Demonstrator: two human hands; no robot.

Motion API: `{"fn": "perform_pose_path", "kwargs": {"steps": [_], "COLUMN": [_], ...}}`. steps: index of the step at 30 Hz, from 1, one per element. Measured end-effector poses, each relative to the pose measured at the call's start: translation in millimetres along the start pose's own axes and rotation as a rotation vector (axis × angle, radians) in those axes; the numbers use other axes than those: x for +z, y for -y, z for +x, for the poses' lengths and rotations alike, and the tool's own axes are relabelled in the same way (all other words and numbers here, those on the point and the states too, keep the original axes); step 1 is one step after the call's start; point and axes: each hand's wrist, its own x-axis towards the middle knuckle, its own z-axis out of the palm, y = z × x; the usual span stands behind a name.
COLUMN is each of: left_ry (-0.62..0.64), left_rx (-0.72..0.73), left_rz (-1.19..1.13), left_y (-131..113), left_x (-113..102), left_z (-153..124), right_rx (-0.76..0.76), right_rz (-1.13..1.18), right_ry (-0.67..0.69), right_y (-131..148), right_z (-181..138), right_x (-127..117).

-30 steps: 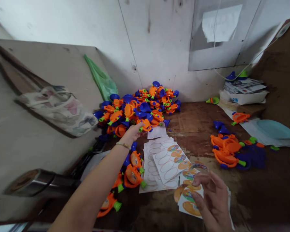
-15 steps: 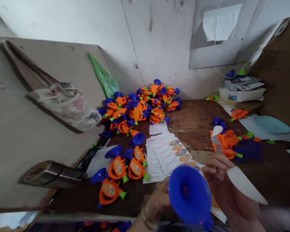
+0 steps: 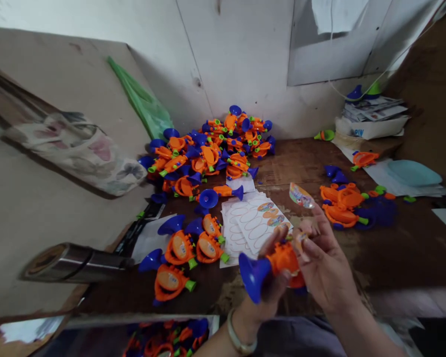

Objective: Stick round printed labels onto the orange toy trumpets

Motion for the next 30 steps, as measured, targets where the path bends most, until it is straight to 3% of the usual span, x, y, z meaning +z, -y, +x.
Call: {"fn": "perform_pose_path", "kwargs": {"steps": [4, 8, 15, 22, 30], "left_ry": [-0.158, -0.167, -0.151, -0.310, -0.358], "left_rx": [0.052, 0.021, 0.074, 0.133, 0.075], "left_rz": [-0.046, 0.016, 0.069, 0.150, 0.116], "left_y": [-23.9, -41.6, -48.0, -38.7, -36.3], "left_x": [3.0, 9.1, 13.8, 10.1, 12.0], "left_z": [6.0, 5.7, 8.9, 17.5, 22.2], "right_rx": [-0.264, -0.365, -0.356, -0.331, -0.327], "right_rz": [-0.283, -0.456, -0.511, -0.500, -0.509], "right_ry": [0.047, 0.075, 0.128, 0.118, 0.102], "right_y": [-5.9, -7.9, -11.0, -12.4, -13.4], "right_z": [-0.6, -6.5, -9.4, -5.7, -5.1], "right_x": [-9.9, -12.2, -10.7, -10.9, -11.6]}}
